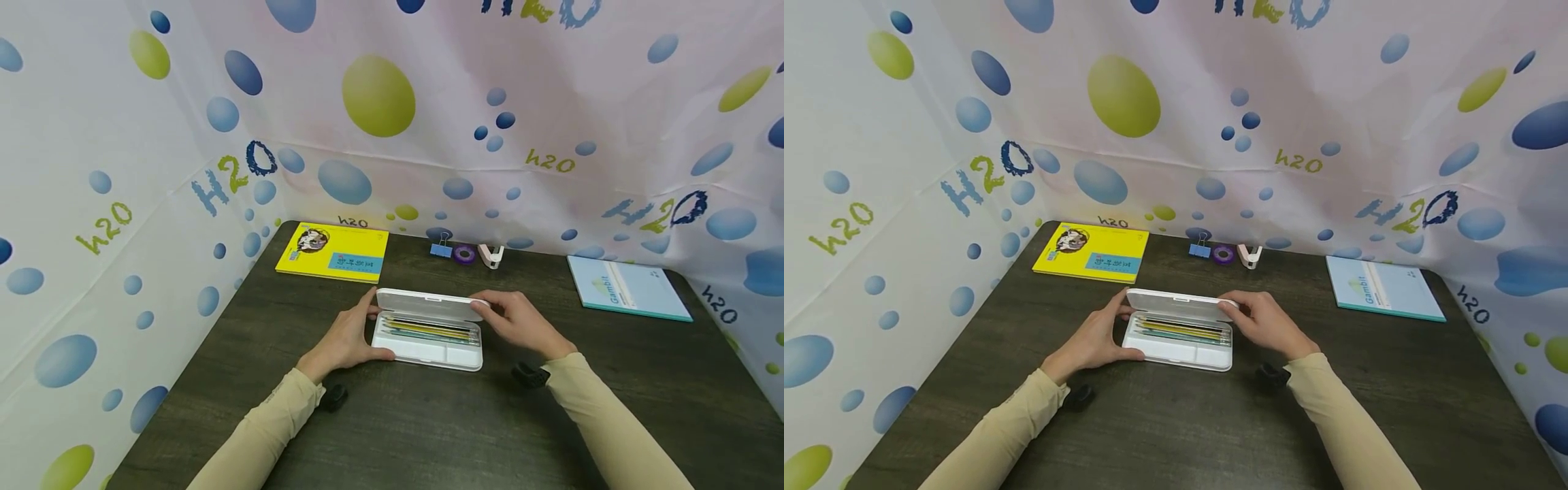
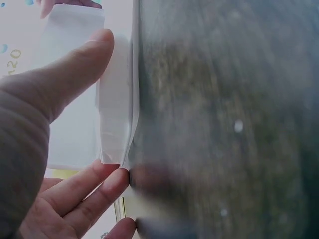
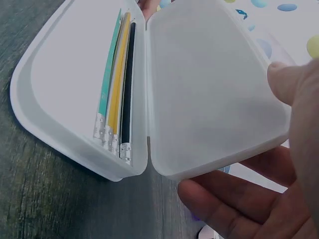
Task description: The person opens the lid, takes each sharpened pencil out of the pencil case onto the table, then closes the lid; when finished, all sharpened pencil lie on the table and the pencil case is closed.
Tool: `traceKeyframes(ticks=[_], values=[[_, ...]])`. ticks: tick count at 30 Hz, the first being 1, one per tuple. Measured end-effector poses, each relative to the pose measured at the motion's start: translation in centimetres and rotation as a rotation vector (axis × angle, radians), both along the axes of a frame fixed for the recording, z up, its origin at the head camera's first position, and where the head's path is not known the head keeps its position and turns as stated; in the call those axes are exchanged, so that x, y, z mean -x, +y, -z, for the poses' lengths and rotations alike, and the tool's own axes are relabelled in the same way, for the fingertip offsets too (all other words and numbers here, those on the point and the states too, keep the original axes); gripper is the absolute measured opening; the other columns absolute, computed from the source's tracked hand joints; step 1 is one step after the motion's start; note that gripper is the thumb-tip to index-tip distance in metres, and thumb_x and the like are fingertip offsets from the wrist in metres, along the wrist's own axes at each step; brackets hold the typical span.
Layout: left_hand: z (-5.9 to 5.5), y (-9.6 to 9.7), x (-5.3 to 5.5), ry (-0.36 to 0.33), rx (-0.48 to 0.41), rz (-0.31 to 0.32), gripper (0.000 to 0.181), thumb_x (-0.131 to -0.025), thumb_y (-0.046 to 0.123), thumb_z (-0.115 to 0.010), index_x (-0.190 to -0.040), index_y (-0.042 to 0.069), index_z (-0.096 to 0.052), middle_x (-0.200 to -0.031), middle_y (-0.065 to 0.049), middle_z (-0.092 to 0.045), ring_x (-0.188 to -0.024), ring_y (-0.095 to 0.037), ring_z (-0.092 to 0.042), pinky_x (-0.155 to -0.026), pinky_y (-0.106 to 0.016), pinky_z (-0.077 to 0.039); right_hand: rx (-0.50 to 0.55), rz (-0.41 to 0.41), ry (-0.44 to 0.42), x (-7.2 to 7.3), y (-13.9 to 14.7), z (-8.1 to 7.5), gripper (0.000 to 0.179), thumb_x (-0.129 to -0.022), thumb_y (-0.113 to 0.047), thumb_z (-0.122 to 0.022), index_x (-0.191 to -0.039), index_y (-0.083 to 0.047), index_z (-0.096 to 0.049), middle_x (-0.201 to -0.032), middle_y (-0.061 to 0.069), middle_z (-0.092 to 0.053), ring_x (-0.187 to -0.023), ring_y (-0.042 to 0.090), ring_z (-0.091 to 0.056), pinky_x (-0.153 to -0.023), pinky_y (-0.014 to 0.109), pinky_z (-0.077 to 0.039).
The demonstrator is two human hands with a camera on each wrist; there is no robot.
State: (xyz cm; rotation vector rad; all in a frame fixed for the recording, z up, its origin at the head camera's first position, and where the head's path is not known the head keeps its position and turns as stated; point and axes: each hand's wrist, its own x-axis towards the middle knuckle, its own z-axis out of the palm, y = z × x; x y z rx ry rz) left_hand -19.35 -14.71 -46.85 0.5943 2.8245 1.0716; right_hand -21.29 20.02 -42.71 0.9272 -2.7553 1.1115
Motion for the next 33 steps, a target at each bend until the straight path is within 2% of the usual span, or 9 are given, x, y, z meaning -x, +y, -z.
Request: traceKeyframes(ticks=[7, 11, 15, 20, 25, 33], values=[[0.1, 0.0, -0.1, -0.015, -0.013, -0.007, 0.131, -0.065, 0.049, -0.092, -0.16, 0.007, -0.012, -0.136, -0.004, -0.06, -0.125, -0.02, -0.055, -0.109, -0.045, -0.039, 0.02, 0.086, -0.066, 0.5, 0.0, 0.4, 0.032, -0.105, -0.031, -0.053, -0.124, -0.01, -0.068, -0.097, 0.006, -0.07, -0.069, 0.02, -0.059, -0.056, 0.029, -0.047], [0.0, 0.0, -0.2, -0.02, -0.019, -0.02, 0.132, -0.064, 0.048, -0.093, -0.16, 0.008, -0.011, -0.138, -0.003, -0.059, -0.127, -0.021, -0.054, -0.11, -0.046, -0.038, 0.05, 0.114, -0.068, 1.0, -0.1, 0.5, 0.036, -0.105, -0.03, -0.053, -0.129, -0.007, -0.066, -0.098, 0.007, -0.07, -0.072, 0.028, -0.063, -0.059, 0.03, -0.051], [-0.1, -0.1, -0.2, -0.027, -0.016, -0.027, 0.133, -0.064, 0.048, -0.093, -0.16, 0.01, -0.009, -0.139, -0.003, -0.058, -0.128, -0.022, -0.053, -0.11, -0.046, -0.037, 0.071, 0.179, -0.054, 1.5, -0.2, 0.7, 0.037, -0.104, -0.03, -0.054, -0.133, -0.009, -0.065, -0.093, 0.005, -0.069, -0.069, 0.025, -0.06, -0.057, 0.03, -0.051], [-0.1, 0.0, -0.1, -0.025, -0.019, -0.027, 0.132, -0.065, 0.048, -0.092, -0.161, 0.012, -0.009, -0.14, -0.003, -0.058, -0.129, -0.023, -0.053, -0.11, -0.047, -0.037, 0.129, 0.259, -0.019, 2.3, -0.1, 1.1, 0.029, -0.102, -0.026, -0.06, -0.126, -0.013, -0.07, -0.091, 0.004, -0.068, -0.067, 0.022, -0.057, -0.055, 0.029, -0.051], [-0.1, 0.0, -0.1, -0.019, -0.016, -0.016, 0.131, -0.065, 0.048, -0.092, -0.161, 0.014, -0.009, -0.139, -0.004, -0.058, -0.129, -0.024, -0.053, -0.11, -0.047, -0.038, 0.17, 0.256, 0.0, 3.0, 0.2, 1.5, 0.028, -0.101, -0.019, -0.062, -0.125, -0.011, -0.071, -0.1, 0.007, -0.072, -0.069, 0.024, -0.061, -0.057, 0.027, -0.053], [0.0, 0.0, 0.1, 0.002, 0.003, 0.027, 0.128, -0.067, 0.048, -0.091, -0.162, 0.018, -0.01, -0.14, -0.004, -0.058, -0.13, -0.024, -0.052, -0.109, -0.047, -0.039, 0.15, 0.268, -0.031, 3.8, 0.7, 2.3, 0.03, -0.1, -0.013, -0.062, -0.129, -0.012, -0.07, -0.105, 0.008, -0.073, -0.066, 0.023, -0.054, -0.051, 0.027, -0.044]])
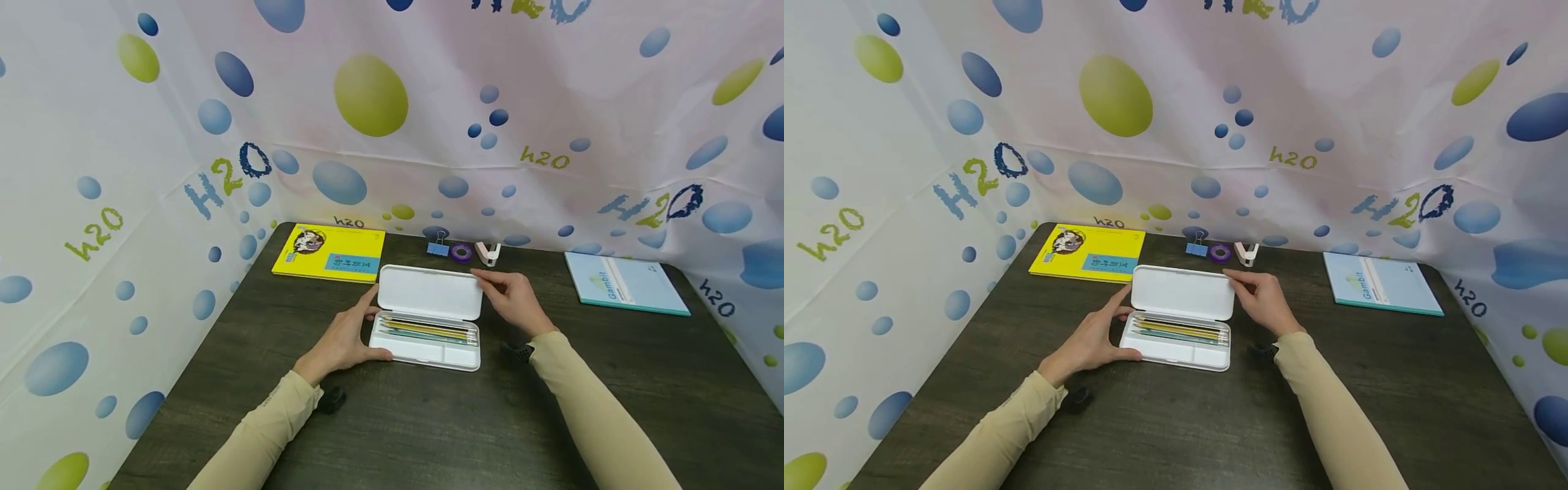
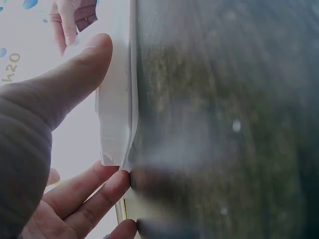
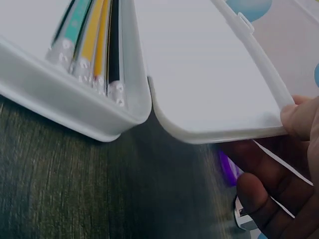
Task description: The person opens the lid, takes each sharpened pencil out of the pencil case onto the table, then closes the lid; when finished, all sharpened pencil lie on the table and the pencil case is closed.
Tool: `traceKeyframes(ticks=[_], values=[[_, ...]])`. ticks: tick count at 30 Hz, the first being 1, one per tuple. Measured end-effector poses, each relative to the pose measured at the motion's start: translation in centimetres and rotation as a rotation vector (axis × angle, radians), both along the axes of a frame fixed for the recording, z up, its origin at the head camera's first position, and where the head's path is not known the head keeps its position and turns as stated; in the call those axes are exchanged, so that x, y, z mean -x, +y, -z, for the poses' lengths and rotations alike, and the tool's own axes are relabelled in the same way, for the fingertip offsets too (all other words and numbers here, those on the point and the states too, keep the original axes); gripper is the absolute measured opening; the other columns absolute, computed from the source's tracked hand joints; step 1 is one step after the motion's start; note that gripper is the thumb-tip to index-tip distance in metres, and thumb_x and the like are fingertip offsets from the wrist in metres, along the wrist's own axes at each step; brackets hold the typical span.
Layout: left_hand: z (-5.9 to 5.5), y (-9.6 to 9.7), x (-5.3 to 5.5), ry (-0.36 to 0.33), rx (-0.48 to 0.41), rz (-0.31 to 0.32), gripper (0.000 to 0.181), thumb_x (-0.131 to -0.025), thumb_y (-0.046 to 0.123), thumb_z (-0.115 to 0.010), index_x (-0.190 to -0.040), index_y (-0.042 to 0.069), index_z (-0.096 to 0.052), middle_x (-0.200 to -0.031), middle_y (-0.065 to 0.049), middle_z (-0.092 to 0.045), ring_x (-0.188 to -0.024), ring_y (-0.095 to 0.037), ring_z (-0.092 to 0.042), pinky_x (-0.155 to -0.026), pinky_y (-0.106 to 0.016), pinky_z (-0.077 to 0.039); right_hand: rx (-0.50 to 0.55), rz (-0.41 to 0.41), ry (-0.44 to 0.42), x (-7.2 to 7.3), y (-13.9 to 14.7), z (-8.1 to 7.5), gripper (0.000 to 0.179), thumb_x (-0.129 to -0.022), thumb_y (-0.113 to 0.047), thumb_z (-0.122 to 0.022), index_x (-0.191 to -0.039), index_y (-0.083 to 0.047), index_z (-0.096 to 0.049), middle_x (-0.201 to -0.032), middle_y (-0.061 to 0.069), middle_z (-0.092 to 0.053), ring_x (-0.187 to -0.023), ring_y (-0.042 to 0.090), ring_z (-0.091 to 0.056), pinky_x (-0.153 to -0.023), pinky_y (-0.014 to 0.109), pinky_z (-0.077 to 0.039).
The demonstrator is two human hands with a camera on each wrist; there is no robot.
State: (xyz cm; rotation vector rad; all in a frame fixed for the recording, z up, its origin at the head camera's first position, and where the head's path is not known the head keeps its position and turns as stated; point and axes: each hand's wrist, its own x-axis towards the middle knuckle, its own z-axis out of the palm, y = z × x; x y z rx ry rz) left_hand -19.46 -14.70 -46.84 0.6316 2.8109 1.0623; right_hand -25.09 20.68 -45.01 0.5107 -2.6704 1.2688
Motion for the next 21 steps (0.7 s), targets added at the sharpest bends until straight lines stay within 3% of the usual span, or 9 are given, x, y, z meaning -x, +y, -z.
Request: traceKeyframes(ticks=[7, 14, 21], values=[[-0.1, -0.1, -0.2, -0.004, 0.028, -0.006, 0.118, -0.067, 0.043, -0.092, -0.159, 0.013, -0.024, -0.139, -0.002, -0.059, -0.123, -0.021, -0.056, -0.106, -0.045, -0.042, -0.024, 0.036, -0.041, 0.6, -0.5, 0.8, 0.03, -0.1, -0.011, -0.062, -0.128, -0.01, -0.07, -0.103, 0.011, -0.072, -0.069, 0.023, -0.052, -0.053, 0.029, -0.045], [-0.6, 0.1, -0.2, 0.005, 0.095, -0.007, 0.11, -0.067, 0.049, -0.091, -0.153, 0.007, -0.036, -0.136, -0.006, -0.059, -0.118, -0.023, -0.058, -0.102, -0.044, -0.046, -0.037, 0.064, -0.059, 1.1, -0.6, 1.2, 0.029, -0.1, -0.013, -0.063, -0.127, -0.006, -0.068, -0.114, 0.013, -0.071, -0.087, 0.022, -0.065, -0.076, 0.04, -0.057], [-1.0, 0.3, -0.2, 0.078, 0.223, 0.023, 0.101, -0.07, 0.056, -0.086, -0.149, 0.009, -0.046, -0.145, -0.014, -0.049, -0.13, -0.033, -0.048, -0.106, -0.05, -0.042, -0.064, 0.081, -0.054, 1.4, -0.4, 1.7, 0.028, -0.1, -0.015, -0.063, -0.126, -0.007, -0.07, -0.11, 0.011, -0.072, -0.076, 0.023, -0.054, -0.062, 0.033, -0.047]])
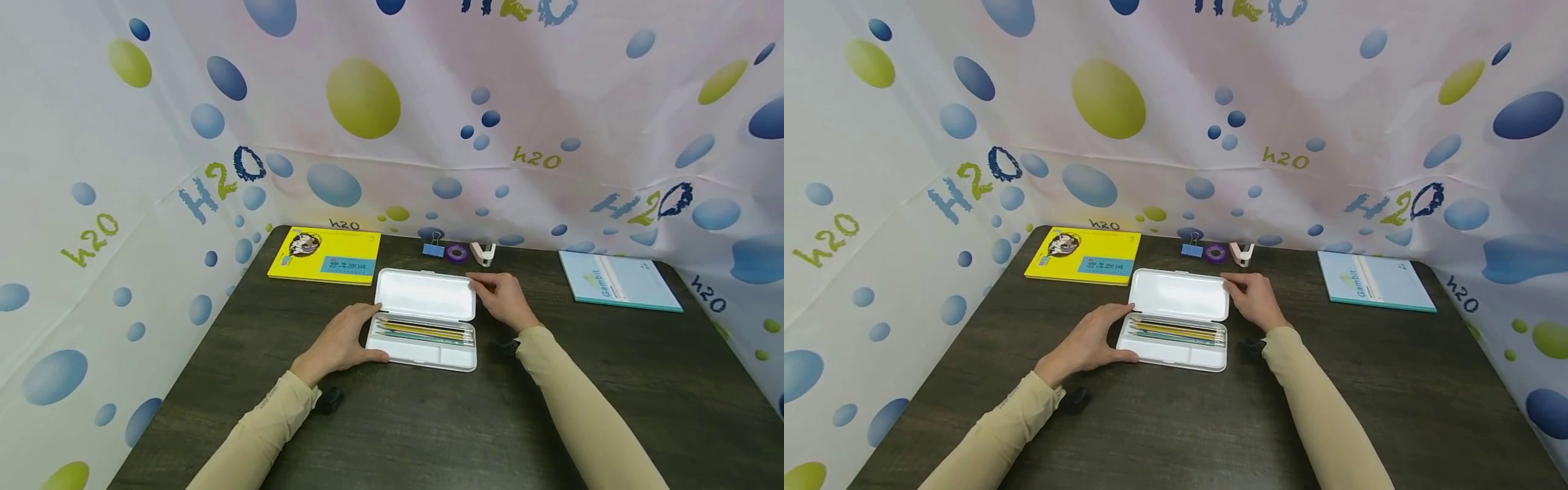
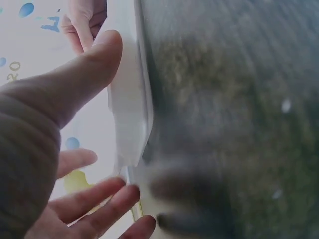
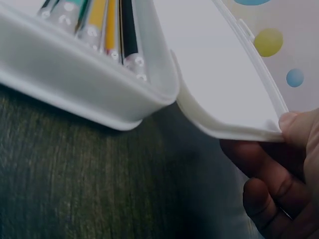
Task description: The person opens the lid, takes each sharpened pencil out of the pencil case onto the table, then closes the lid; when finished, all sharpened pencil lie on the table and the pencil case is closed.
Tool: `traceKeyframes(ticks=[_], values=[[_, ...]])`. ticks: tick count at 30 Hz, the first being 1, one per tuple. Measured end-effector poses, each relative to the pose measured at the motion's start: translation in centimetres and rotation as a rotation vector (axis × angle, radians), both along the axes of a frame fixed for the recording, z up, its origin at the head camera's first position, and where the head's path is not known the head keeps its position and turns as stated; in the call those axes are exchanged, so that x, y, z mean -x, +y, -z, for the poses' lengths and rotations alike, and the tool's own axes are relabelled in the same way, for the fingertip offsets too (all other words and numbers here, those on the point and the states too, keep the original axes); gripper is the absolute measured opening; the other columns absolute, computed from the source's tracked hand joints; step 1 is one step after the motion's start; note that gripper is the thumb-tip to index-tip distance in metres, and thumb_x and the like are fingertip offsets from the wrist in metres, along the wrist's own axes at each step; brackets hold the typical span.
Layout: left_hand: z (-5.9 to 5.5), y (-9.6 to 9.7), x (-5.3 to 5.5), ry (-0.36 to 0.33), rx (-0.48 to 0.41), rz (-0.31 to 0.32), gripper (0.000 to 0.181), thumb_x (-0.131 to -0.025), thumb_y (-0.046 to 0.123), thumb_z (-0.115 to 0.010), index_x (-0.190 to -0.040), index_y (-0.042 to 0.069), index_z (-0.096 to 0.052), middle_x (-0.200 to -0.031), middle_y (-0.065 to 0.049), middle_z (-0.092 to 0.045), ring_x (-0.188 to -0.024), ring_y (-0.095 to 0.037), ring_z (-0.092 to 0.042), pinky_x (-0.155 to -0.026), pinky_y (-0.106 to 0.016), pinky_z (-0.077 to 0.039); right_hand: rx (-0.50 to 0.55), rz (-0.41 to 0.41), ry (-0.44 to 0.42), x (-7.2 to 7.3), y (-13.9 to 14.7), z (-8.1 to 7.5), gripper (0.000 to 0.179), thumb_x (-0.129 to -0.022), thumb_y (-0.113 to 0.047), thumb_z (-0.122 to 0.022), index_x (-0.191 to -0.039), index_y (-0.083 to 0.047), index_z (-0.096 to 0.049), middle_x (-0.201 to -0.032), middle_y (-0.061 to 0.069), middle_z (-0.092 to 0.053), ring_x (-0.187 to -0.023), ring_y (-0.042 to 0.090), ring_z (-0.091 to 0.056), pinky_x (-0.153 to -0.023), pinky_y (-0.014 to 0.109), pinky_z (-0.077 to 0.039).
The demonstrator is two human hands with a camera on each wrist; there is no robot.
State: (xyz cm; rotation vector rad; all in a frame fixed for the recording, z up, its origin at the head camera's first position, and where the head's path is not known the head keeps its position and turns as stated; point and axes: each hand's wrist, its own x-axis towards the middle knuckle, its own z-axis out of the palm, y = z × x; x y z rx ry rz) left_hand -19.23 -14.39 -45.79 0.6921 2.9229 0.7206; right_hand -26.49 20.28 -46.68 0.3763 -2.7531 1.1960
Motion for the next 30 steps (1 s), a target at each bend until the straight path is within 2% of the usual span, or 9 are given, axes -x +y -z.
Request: traceKeyframes(ticks=[4, 7, 9, 12, 17, 25, 30], values=[[-0.04, -0.15, 0.17, 0.096, 0.068, 0.054, 0.101, -0.071, 0.063, -0.082, -0.151, 0.013, -0.046, -0.158, -0.015, -0.031, -0.138, -0.034, -0.037, -0.108, -0.051, -0.039, 0.013, -0.002, 0.015, -0.05, 0.0, 0.1, 0.028, -0.1, -0.014, -0.062, -0.125, -0.008, -0.071, -0.108, 0.011, -0.073, -0.072, 0.022, -0.053, -0.058, 0.031, -0.043], [-0.03, -0.37, 0.42, 0.158, 0.128, 0.135, 0.101, -0.076, 0.066, -0.075, -0.153, 0.013, -0.041, -0.165, -0.013, -0.017, -0.144, -0.037, -0.028, -0.111, -0.053, -0.035, 0.031, -0.007, 0.017, -0.16, -0.05, 0.04, 0.027, -0.1, -0.014, -0.062, -0.125, -0.007, -0.071, -0.107, 0.012, -0.073, -0.071, 0.022, -0.053, -0.057, 0.03, -0.043], [0.02, -0.54, 0.58, 0.172, 0.176, 0.182, 0.1, -0.08, 0.069, -0.069, -0.155, 0.011, -0.036, -0.166, -0.011, -0.012, -0.147, -0.038, -0.022, -0.113, -0.055, -0.031, 0.036, -0.006, 0.015, -0.24, -0.09, -0.04, 0.027, -0.1, -0.014, -0.061, -0.125, -0.007, -0.071, -0.108, 0.012, -0.072, -0.072, 0.022, -0.053, -0.057, 0.031, -0.043], [0.13, -0.73, 0.73, 0.138, 0.243, 0.206, 0.099, -0.085, 0.073, -0.058, -0.158, 0.012, -0.029, -0.167, -0.008, -0.007, -0.15, -0.039, -0.013, -0.115, -0.059, -0.025, 0.035, 0.0, 0.013, -0.32, -0.14, -0.12, 0.028, -0.1, -0.014, -0.061, -0.126, -0.007, -0.071, -0.111, 0.011, -0.072, -0.076, 0.022, -0.054, -0.061, 0.032, -0.044], [0.21, -0.85, 0.69, 0.042, 0.273, 0.187, 0.097, -0.088, 0.077, -0.049, -0.159, 0.017, -0.024, -0.167, -0.004, -0.002, -0.151, -0.037, -0.005, -0.115, -0.063, -0.017, 0.042, -0.004, 0.005, -0.31, -0.17, 0.01, 0.028, -0.101, -0.015, -0.061, -0.127, -0.008, -0.07, -0.114, 0.012, -0.071, -0.078, 0.024, -0.055, -0.064, 0.034, -0.046], [0.41, -0.85, 0.67, -0.019, 0.216, 0.168, 0.096, -0.087, 0.075, -0.052, -0.16, 0.018, -0.025, -0.167, -0.002, 0.001, -0.148, -0.043, -0.017, -0.112, -0.067, -0.02, 0.058, -0.03, 0.001, -0.37, -0.19, 0.16, 0.031, -0.101, -0.014, -0.06, -0.131, -0.007, -0.066, -0.112, 0.013, -0.07, -0.082, 0.024, -0.057, -0.071, 0.037, -0.05], [0.46, -0.85, 0.77, -0.037, 0.191, 0.16, 0.097, -0.086, 0.076, -0.053, -0.159, 0.018, -0.026, -0.168, -0.002, 0.001, -0.148, -0.043, -0.018, -0.112, -0.068, -0.02, 0.061, -0.025, -0.007, -0.49, -0.27, 0.12, 0.034, -0.1, -0.014, -0.061, -0.134, -0.007, -0.064, -0.111, 0.014, -0.068, -0.085, 0.025, -0.058, -0.074, 0.037, -0.052]])
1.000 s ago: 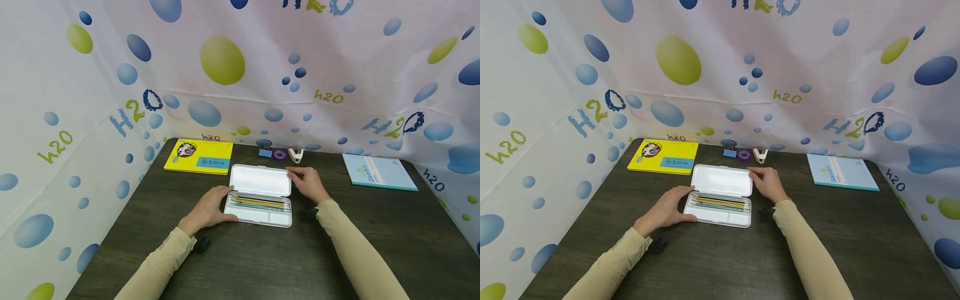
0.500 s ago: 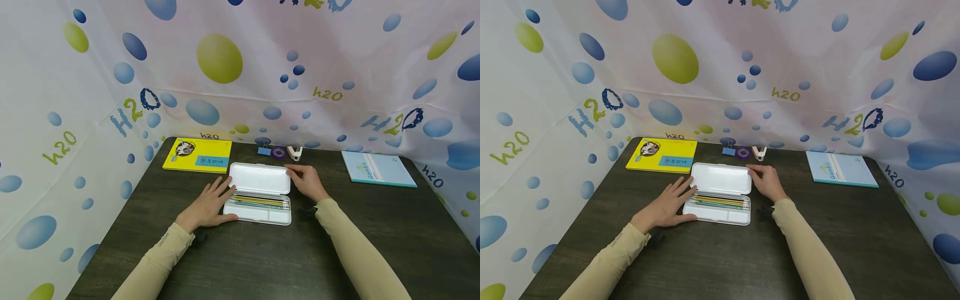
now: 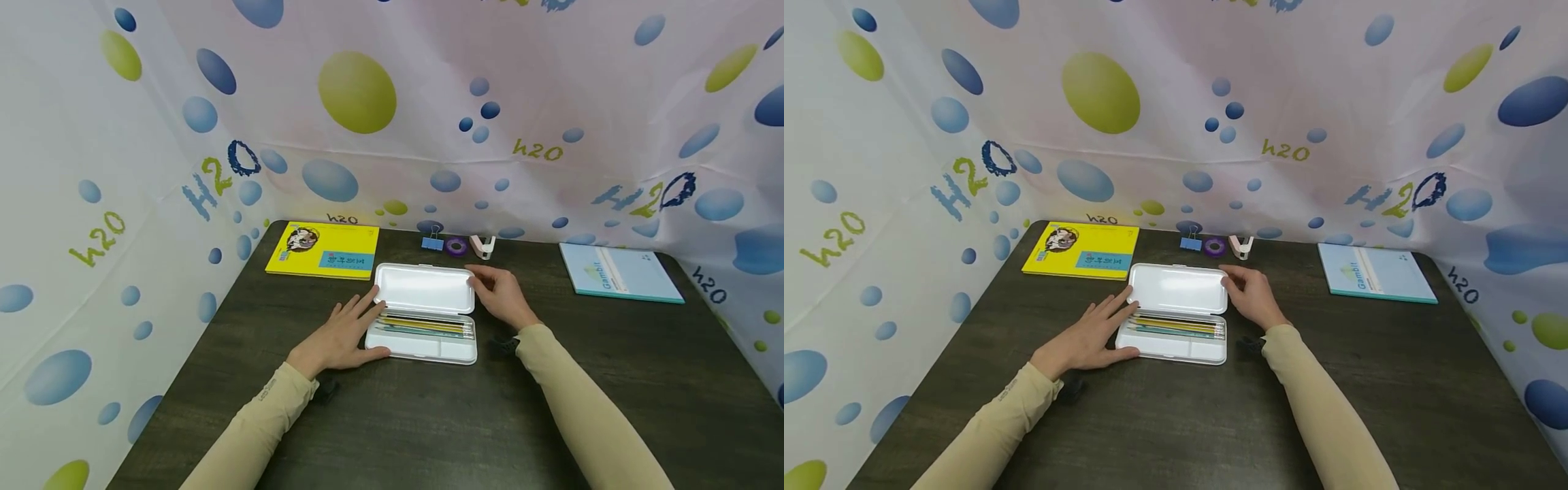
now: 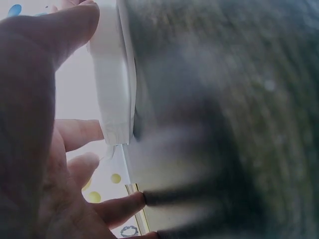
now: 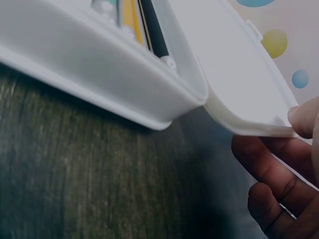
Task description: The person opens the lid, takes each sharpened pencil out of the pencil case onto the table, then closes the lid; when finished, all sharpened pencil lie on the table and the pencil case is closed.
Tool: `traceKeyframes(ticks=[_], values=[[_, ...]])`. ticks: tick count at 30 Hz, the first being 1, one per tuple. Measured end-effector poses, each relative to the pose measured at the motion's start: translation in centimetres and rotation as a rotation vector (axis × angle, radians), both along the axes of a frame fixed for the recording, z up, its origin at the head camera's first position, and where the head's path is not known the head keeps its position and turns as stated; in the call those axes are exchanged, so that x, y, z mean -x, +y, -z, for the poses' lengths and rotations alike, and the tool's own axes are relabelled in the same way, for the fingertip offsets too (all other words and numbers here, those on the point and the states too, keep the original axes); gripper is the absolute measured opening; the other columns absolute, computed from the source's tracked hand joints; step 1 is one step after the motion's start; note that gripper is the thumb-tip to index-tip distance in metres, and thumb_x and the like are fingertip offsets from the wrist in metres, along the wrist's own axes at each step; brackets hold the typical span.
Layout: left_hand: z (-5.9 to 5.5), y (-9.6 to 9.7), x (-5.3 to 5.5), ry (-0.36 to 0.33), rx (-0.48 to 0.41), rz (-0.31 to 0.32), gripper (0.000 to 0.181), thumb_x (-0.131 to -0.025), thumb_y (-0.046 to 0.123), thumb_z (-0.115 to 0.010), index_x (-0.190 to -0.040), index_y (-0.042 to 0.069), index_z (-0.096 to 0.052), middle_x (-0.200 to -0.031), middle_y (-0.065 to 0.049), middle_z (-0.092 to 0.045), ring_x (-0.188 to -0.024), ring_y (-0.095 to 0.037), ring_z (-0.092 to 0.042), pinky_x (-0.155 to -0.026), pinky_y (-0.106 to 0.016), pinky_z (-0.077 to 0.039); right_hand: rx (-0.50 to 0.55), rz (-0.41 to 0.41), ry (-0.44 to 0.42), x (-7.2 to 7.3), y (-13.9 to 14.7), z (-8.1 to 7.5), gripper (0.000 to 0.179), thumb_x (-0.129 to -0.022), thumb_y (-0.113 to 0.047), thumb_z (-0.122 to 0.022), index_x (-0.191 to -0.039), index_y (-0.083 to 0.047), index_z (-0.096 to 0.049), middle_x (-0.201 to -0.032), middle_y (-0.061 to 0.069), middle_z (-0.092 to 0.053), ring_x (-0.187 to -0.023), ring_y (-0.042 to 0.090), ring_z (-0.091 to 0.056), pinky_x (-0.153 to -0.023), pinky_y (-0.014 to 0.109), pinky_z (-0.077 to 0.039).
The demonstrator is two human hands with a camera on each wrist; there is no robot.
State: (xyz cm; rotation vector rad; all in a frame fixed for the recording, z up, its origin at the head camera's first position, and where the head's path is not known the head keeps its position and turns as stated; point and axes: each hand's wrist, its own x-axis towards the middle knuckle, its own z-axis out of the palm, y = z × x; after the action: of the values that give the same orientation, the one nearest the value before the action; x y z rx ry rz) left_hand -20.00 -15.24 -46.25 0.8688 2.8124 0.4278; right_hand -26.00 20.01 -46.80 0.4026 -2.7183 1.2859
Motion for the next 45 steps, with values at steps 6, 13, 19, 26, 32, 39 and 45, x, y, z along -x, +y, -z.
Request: traceKeyframes(ticks=[6, 13, 19, 26, 32, 39, 45], values=[[0.2, 0.0, 0.1, 0.002, -0.005, -0.004, 0.098, -0.085, 0.078, -0.053, -0.159, 0.019, -0.027, -0.168, 0.0, 0.001, -0.148, -0.043, -0.018, -0.112, -0.068, -0.02, 0.005, -0.003, -0.021, 0.0, 0.0, 0.1, 0.038, -0.1, -0.017, -0.061, -0.138, -0.008, -0.061, -0.109, 0.014, -0.066, -0.087, 0.026, -0.06, -0.078, 0.041, -0.054], [0.4, -0.1, 0.1, 0.014, -0.027, 0.006, 0.097, -0.086, 0.076, -0.053, -0.159, 0.018, -0.028, -0.167, -0.001, 0.0, -0.148, -0.044, -0.017, -0.111, -0.069, -0.02, -0.026, 0.021, -0.013, -0.6, 0.3, -0.3, 0.051, -0.102, -0.032, -0.057, -0.145, -0.005, -0.051, -0.115, 0.016, -0.068, -0.094, 0.028, -0.065, -0.082, 0.046, -0.053], [0.3, 0.0, 0.1, 0.017, -0.036, 0.02, 0.096, -0.087, 0.073, -0.055, -0.159, 0.016, -0.028, -0.167, -0.001, 0.0, -0.148, -0.045, -0.017, -0.111, -0.07, -0.02, -0.147, 0.07, 0.215, -2.5, 0.3, -1.7, 0.049, -0.099, -0.026, -0.062, -0.14, -0.001, -0.054, -0.113, 0.016, -0.068, -0.094, 0.031, -0.066, -0.076, 0.048, -0.053], [0.3, -0.2, 0.3, 0.011, -0.037, 0.009, 0.097, -0.086, 0.074, -0.055, -0.159, 0.017, -0.027, -0.167, 0.001, 0.001, -0.148, -0.043, -0.015, -0.112, -0.069, -0.018, -0.218, -0.105, 0.309, -5.6, -0.6, -3.1, 0.029, -0.096, -0.019, -0.067, -0.119, -0.002, -0.069, -0.1, 0.006, -0.069, -0.08, 0.024, -0.063, -0.064, 0.036, -0.049], [0.6, -0.2, 0.3, 0.014, -0.035, 0.007, 0.097, -0.086, 0.076, -0.053, -0.159, 0.018, -0.027, -0.167, 0.001, 0.002, -0.149, -0.042, -0.015, -0.112, -0.068, -0.019, -0.344, -0.215, 0.288, -7.0, -1.3, -2.1, 0.024, -0.093, -0.019, -0.07, -0.112, -0.005, -0.073, -0.101, 0.005, -0.07, -0.081, 0.02, -0.061, -0.069, 0.037, -0.051], [0.5, -0.1, 0.3, 0.016, -0.046, 0.011, 0.095, -0.087, 0.073, -0.056, -0.159, 0.018, -0.027, -0.167, 0.001, 0.001, -0.148, -0.043, -0.016, -0.112, -0.069, -0.019, -0.459, -0.235, 0.275, -7.5, -1.6, -0.9, 0.026, -0.091, -0.022, -0.073, -0.112, -0.007, -0.074, -0.105, 0.005, -0.069, -0.095, 0.019, -0.062, -0.08, 0.042, -0.054], [0.5, -0.2, 0.2, 0.026, -0.051, 0.01, 0.095, -0.087, 0.072, -0.057, -0.159, 0.017, -0.028, -0.167, 0.0, 0.0, -0.148, -0.043, -0.017, -0.111, -0.069, -0.019, -0.474, -0.241, 0.294, -7.5, -1.8, -0.5, 0.027, -0.09, -0.02, -0.074, -0.112, -0.005, -0.075, -0.104, 0.005, -0.067, -0.092, 0.018, -0.059, -0.078, 0.04, -0.053]])
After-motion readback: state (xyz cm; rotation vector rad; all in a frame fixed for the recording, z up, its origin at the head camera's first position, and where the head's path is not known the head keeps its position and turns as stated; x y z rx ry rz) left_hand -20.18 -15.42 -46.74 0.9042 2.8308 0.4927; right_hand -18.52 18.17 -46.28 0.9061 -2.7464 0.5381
